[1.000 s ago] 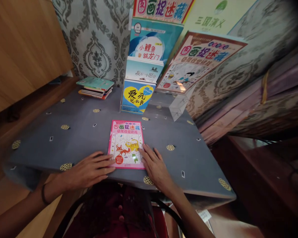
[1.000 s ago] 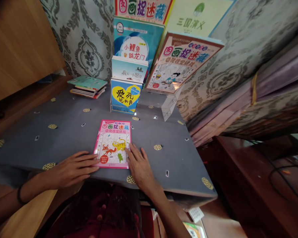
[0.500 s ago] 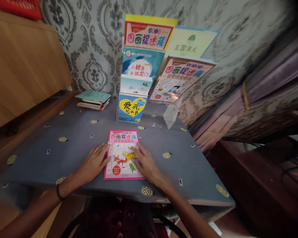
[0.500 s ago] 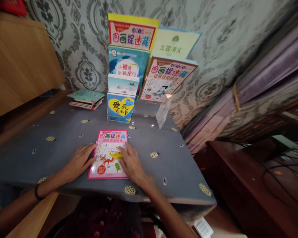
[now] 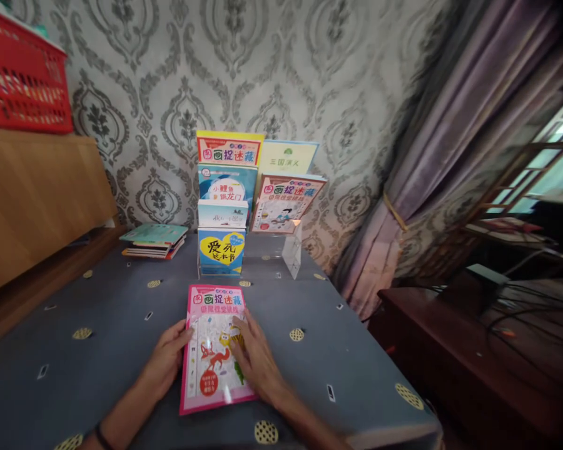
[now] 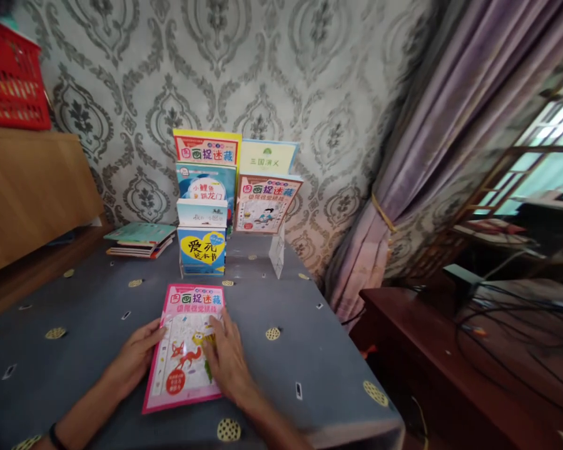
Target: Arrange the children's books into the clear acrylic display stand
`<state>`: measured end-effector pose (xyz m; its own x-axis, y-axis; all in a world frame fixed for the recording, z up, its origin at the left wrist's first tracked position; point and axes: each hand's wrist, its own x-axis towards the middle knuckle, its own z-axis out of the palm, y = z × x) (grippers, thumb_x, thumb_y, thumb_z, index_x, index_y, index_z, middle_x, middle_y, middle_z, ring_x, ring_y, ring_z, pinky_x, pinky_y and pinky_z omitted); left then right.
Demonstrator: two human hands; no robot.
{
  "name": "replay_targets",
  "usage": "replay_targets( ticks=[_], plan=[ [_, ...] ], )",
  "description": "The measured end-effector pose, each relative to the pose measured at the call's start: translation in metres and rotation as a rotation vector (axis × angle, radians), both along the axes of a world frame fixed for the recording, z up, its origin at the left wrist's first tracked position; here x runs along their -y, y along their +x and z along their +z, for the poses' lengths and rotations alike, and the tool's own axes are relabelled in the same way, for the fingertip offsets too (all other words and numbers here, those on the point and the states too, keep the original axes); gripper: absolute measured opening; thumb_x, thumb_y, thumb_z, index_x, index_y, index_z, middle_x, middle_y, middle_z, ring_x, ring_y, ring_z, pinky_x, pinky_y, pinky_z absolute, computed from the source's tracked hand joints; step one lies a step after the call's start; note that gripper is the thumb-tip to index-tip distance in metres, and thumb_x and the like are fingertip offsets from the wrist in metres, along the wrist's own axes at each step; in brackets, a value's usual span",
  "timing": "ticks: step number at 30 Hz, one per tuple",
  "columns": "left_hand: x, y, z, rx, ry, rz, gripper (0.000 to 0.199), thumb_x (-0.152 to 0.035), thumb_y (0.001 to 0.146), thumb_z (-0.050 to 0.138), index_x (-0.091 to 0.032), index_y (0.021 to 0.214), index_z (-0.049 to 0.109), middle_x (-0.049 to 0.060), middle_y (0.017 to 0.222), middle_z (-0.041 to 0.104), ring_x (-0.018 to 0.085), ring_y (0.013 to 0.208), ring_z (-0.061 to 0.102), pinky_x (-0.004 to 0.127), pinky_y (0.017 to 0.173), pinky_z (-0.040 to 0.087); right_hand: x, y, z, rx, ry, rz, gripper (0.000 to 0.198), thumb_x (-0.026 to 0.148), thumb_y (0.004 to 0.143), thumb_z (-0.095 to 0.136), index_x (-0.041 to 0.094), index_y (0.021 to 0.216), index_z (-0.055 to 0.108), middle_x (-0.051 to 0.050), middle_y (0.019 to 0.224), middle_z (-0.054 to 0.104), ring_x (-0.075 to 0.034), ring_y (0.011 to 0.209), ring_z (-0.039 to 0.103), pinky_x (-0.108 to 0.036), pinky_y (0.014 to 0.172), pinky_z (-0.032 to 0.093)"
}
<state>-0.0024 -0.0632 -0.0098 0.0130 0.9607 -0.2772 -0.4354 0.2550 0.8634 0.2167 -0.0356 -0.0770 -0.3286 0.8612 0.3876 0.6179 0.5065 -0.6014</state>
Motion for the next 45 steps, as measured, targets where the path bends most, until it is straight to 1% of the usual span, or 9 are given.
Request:
replay_targets(
  ticks=[4, 9, 14, 18, 25, 31, 35, 40, 45],
  plan=[
    [0.0, 0.014, 0.022, 0.081, 0.075, -0.035, 0.063, -0.038, 0.061, 0.089, -0.016, 0.116, 0.068, 0.012, 0.104, 0.078, 0.033, 0.1, 0.073, 0.041, 0.086, 0.06, -0.007, 0.004, 0.01, -0.36, -0.188, -0.092, 0.062, 0.05, 0.097, 0.048, 0.022, 0.151, 0.038, -0.015, 0.158, 0.04, -0.03, 0.146, 0.038, -0.052, 0.116, 0.038],
    [-0.003, 0.017, 0.025, 0.029, 0.116, -0.075, 0.067, -0.04, 0.059, 0.091, -0.018, 0.117, 0.067, 0.01, 0.105, 0.078, 0.031, 0.102, 0.072, 0.04, 0.087, 0.059, -0.009, 0.011, 0.037, -0.924, -0.591, 0.065, 0.063, 0.068, 0.086, 0.059, 0.019, 0.126, 0.06, -0.013, 0.12, 0.072, -0.034, 0.114, 0.067, -0.052, 0.096, 0.055],
    [-0.014, 0.009, 0.017, -0.131, 0.021, -0.119, 0.066, -0.05, 0.055, 0.091, -0.018, 0.108, 0.07, 0.009, 0.091, 0.079, 0.029, 0.088, 0.075, 0.036, 0.075, 0.058, -0.011, 0.025, 0.054, -0.981, -0.671, 0.147, 0.056, 0.07, 0.07, 0.075, 0.018, 0.093, 0.069, -0.009, 0.092, 0.077, -0.034, 0.098, 0.072, -0.053, 0.091, 0.054],
    [-0.023, 0.011, 0.04, -0.253, 0.141, -0.178, 0.062, -0.059, 0.062, 0.084, -0.018, 0.108, 0.072, 0.009, 0.096, 0.079, 0.028, 0.089, 0.074, 0.034, 0.074, 0.057, -0.016, 0.041, 0.08, -0.903, -0.593, 0.201, 0.05, 0.066, 0.075, 0.073, 0.02, 0.093, 0.07, -0.008, 0.093, 0.077, -0.032, 0.095, 0.072, -0.051, 0.09, 0.054],
    [-0.033, 0.029, 0.085, -0.463, 0.6, -0.198, 0.053, -0.061, 0.082, 0.067, -0.021, 0.116, 0.071, 0.008, 0.117, 0.074, 0.03, 0.114, 0.065, 0.041, 0.103, 0.049, -0.018, 0.075, 0.137, -0.616, -0.165, 0.236, 0.047, 0.064, 0.09, 0.055, 0.024, 0.113, 0.069, -0.008, 0.11, 0.075, -0.029, 0.107, 0.067, -0.045, 0.094, 0.054],
    [-0.038, 0.027, 0.057, -0.762, 0.687, -0.18, 0.044, -0.057, 0.091, 0.055, -0.022, 0.111, 0.071, 0.009, 0.114, 0.074, 0.027, 0.107, 0.065, 0.041, 0.101, 0.05, -0.012, 0.089, 0.118, -0.414, -0.089, 0.146, 0.041, 0.055, 0.097, 0.048, 0.024, 0.114, 0.068, -0.008, 0.108, 0.074, -0.026, 0.094, 0.069, -0.041, 0.091, 0.055],
    [-0.045, 0.024, 0.062, -1.003, 0.838, -0.129, 0.033, -0.046, 0.094, 0.051, -0.022, 0.102, 0.071, 0.009, 0.103, 0.073, 0.026, 0.098, 0.066, 0.038, 0.092, 0.052, -0.019, 0.092, 0.108, -0.43, -0.06, 0.133, 0.039, 0.052, 0.096, 0.049, 0.023, 0.115, 0.067, -0.009, 0.106, 0.074, -0.025, 0.092, 0.069, -0.04, 0.087, 0.056],
    [-0.06, 0.041, 0.103, -1.143, 0.934, -0.133, 0.021, -0.036, 0.094, 0.05, -0.021, 0.096, 0.066, 0.008, 0.097, 0.073, 0.024, 0.088, 0.067, 0.033, 0.079, 0.052, -0.048, 0.108, 0.123, -0.467, 0.036, 0.111, 0.035, 0.049, 0.095, 0.053, 0.021, 0.112, 0.067, -0.01, 0.106, 0.074, -0.026, 0.093, 0.069, -0.042, 0.086, 0.057],
    [-0.091, 0.072, 0.165, -1.243, 1.126, -0.057, 0.02, -0.032, 0.096, 0.047, -0.021, 0.093, 0.063, 0.006, 0.092, 0.072, 0.022, 0.082, 0.065, 0.032, 0.074, 0.049, -0.092, 0.135, 0.176, -0.489, 0.202, 0.087, 0.032, 0.043, 0.091, 0.059, 0.022, 0.114, 0.066, -0.009, 0.108, 0.074, -0.027, 0.097, 0.068, -0.044, 0.09, 0.055]
  ],
)
